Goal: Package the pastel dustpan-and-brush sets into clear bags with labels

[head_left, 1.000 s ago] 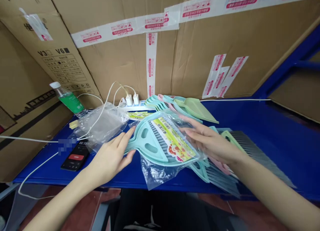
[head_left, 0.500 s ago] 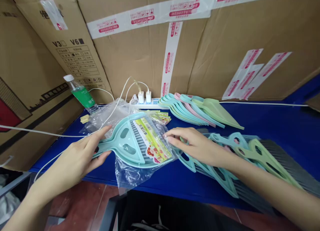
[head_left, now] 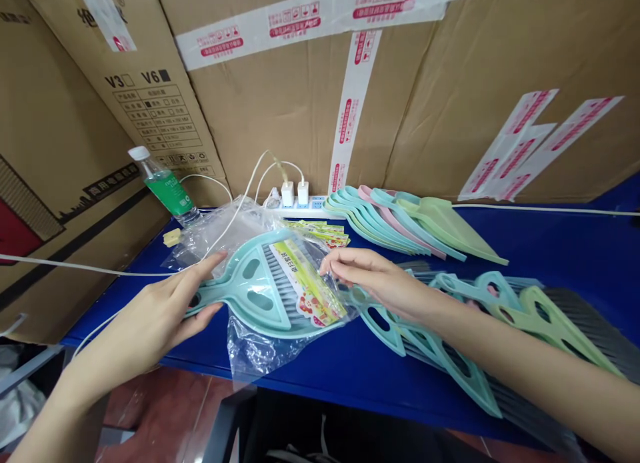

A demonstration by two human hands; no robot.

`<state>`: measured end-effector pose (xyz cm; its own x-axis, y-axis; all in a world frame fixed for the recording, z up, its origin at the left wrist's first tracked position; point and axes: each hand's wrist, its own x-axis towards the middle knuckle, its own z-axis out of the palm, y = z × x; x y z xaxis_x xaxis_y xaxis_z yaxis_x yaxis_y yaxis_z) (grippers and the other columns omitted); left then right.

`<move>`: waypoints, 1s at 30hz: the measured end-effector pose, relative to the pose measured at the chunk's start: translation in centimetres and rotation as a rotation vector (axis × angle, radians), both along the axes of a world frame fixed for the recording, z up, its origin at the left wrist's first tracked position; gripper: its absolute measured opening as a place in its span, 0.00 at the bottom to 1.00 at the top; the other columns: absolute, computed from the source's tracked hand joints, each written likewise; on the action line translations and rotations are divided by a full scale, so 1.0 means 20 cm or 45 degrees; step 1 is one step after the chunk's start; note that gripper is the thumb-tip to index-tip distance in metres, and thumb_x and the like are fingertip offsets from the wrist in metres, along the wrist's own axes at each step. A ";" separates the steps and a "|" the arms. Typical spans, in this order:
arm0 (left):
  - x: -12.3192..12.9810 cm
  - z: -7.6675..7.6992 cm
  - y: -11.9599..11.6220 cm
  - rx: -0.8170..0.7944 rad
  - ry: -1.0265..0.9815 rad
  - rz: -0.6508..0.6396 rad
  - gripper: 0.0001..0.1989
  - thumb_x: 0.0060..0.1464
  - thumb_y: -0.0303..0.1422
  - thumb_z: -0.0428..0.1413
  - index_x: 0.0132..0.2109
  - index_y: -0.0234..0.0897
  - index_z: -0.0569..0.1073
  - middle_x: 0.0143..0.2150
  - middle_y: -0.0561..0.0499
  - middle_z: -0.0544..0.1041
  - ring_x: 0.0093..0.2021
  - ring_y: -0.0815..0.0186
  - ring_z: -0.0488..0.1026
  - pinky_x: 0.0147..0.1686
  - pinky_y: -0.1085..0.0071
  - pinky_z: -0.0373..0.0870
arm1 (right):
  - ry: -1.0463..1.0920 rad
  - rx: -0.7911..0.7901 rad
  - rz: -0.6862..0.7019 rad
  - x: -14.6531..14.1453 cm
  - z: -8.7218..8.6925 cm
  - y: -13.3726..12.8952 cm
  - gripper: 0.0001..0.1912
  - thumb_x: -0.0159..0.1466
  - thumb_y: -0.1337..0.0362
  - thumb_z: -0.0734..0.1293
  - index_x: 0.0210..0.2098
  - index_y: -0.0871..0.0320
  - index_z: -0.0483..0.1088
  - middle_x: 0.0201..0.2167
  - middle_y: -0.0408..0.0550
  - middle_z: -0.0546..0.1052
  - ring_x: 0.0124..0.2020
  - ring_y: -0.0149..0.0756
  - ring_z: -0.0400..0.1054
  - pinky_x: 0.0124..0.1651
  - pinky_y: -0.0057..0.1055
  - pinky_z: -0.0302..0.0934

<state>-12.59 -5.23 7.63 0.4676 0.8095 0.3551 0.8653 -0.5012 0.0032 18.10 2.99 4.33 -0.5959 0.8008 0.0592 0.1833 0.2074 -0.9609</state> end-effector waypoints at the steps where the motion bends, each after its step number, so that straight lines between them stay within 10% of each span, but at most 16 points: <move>1: 0.00 0.00 0.00 0.009 0.002 -0.006 0.29 0.66 0.46 0.44 0.70 0.49 0.50 0.41 0.51 0.82 0.26 0.61 0.79 0.29 0.70 0.76 | -0.020 0.032 0.010 0.00 -0.01 0.01 0.11 0.65 0.58 0.61 0.37 0.55 0.73 0.32 0.44 0.68 0.31 0.32 0.60 0.36 0.31 0.58; 11: -0.01 -0.01 -0.03 0.037 0.046 0.001 0.29 0.67 0.46 0.43 0.69 0.43 0.51 0.46 0.47 0.81 0.26 0.64 0.78 0.25 0.72 0.74 | -0.159 -0.058 0.173 -0.07 -0.07 0.07 0.41 0.59 0.66 0.70 0.69 0.57 0.53 0.25 0.35 0.66 0.25 0.27 0.64 0.31 0.27 0.65; 22: -0.07 0.07 -0.08 0.048 0.085 0.228 0.29 0.65 0.54 0.40 0.65 0.43 0.58 0.33 0.55 0.81 0.23 0.67 0.76 0.24 0.76 0.71 | -0.495 0.532 -0.292 0.00 -0.03 0.45 0.28 0.57 0.75 0.65 0.57 0.63 0.66 0.33 0.50 0.76 0.38 0.45 0.72 0.51 0.51 0.65; 26: -0.13 0.12 -0.09 0.090 0.103 0.269 0.31 0.63 0.56 0.42 0.67 0.49 0.54 0.44 0.55 0.80 0.26 0.70 0.75 0.32 0.75 0.74 | -0.457 0.747 -0.306 -0.03 0.02 0.33 0.16 0.59 0.73 0.64 0.46 0.59 0.73 0.45 0.56 0.75 0.52 0.49 0.67 0.59 0.55 0.56; 30: -0.13 0.17 -0.06 0.104 0.084 0.216 0.32 0.61 0.58 0.43 0.65 0.48 0.58 0.46 0.56 0.80 0.28 0.72 0.75 0.36 0.74 0.75 | -0.368 0.672 -0.046 -0.06 0.04 0.11 0.10 0.63 0.67 0.63 0.43 0.57 0.74 0.35 0.48 0.77 0.35 0.38 0.71 0.45 0.40 0.66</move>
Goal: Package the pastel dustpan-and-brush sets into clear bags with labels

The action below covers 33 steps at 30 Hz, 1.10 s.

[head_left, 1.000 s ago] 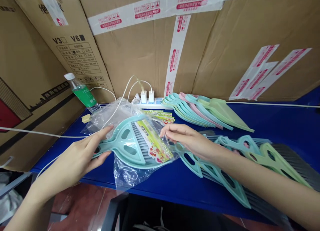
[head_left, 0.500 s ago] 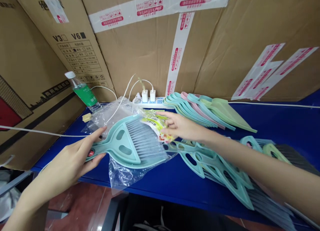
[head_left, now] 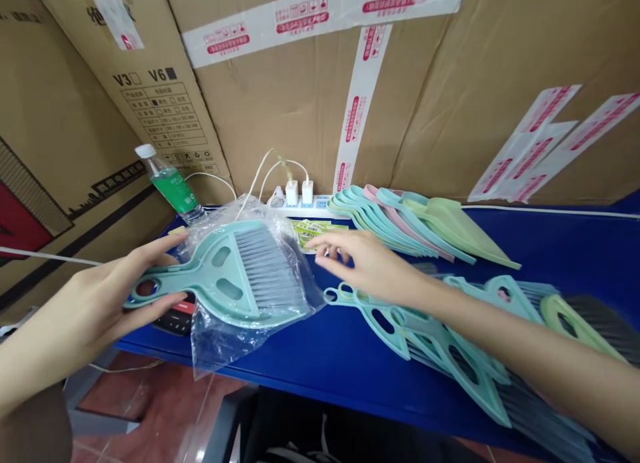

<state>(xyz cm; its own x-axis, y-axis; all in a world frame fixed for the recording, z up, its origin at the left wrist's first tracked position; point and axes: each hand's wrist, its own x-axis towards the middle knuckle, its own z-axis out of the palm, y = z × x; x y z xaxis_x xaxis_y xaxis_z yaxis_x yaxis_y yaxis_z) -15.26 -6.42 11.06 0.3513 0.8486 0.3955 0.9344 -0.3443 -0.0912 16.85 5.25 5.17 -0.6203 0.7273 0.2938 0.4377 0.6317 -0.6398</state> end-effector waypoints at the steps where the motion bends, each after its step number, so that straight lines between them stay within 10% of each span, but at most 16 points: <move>1: 0.01 0.01 0.01 -0.010 -0.007 -0.004 0.32 0.61 0.58 0.43 0.65 0.47 0.59 0.45 0.56 0.80 0.29 0.72 0.75 0.36 0.74 0.74 | 0.040 -0.135 0.039 0.00 -0.01 -0.04 0.11 0.63 0.66 0.64 0.45 0.57 0.72 0.33 0.47 0.77 0.32 0.35 0.70 0.41 0.37 0.67; 5: 0.09 0.05 0.06 0.009 -0.047 -0.089 0.32 0.61 0.58 0.45 0.64 0.46 0.62 0.41 0.57 0.80 0.31 0.71 0.76 0.35 0.76 0.74 | 0.240 -0.765 0.038 0.00 -0.07 -0.08 0.13 0.64 0.68 0.62 0.48 0.58 0.69 0.30 0.44 0.75 0.27 0.31 0.69 0.31 0.31 0.66; 10: 0.20 0.08 0.10 0.015 -0.028 -0.214 0.30 0.61 0.57 0.45 0.62 0.45 0.64 0.44 0.55 0.79 0.35 0.70 0.78 0.35 0.77 0.74 | 0.365 -1.014 0.031 0.04 -0.11 -0.05 0.07 0.66 0.67 0.61 0.43 0.59 0.69 0.30 0.43 0.74 0.29 0.29 0.71 0.33 0.28 0.68; 21: 0.37 -0.01 0.07 0.237 0.239 -0.636 0.30 0.59 0.55 0.50 0.63 0.47 0.65 0.58 0.47 0.75 0.61 0.54 0.67 0.62 0.53 0.63 | 0.618 -1.225 0.064 0.11 -0.10 -0.09 0.16 0.60 0.59 0.71 0.46 0.57 0.70 0.46 0.50 0.78 0.42 0.34 0.74 0.44 0.33 0.69; 26: 0.46 -0.17 0.07 0.213 0.384 -0.772 0.21 0.67 0.26 0.43 0.63 0.42 0.66 0.64 0.49 0.70 0.66 0.63 0.63 0.66 0.61 0.60 | 0.806 -1.259 0.014 0.16 -0.09 -0.10 0.27 0.50 0.52 0.77 0.46 0.56 0.70 0.45 0.50 0.79 0.43 0.38 0.75 0.47 0.35 0.69; 33: 0.42 -0.31 0.20 0.298 0.214 -0.959 0.25 0.65 0.23 0.41 0.66 0.41 0.63 0.59 0.49 0.74 0.62 0.64 0.68 0.61 0.67 0.68 | 0.723 -1.186 -0.175 0.30 -0.02 -0.17 0.26 0.53 0.50 0.75 0.47 0.53 0.69 0.41 0.50 0.80 0.42 0.39 0.75 0.43 0.33 0.70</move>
<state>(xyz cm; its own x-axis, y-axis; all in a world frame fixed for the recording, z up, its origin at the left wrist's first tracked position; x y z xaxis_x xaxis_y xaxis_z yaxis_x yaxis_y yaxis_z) -6.77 -2.47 4.87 0.8664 0.2620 0.4250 0.4266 -0.8307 -0.3576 22.79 1.84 4.86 -0.4653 0.8648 -0.1889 -0.0417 -0.2346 -0.9712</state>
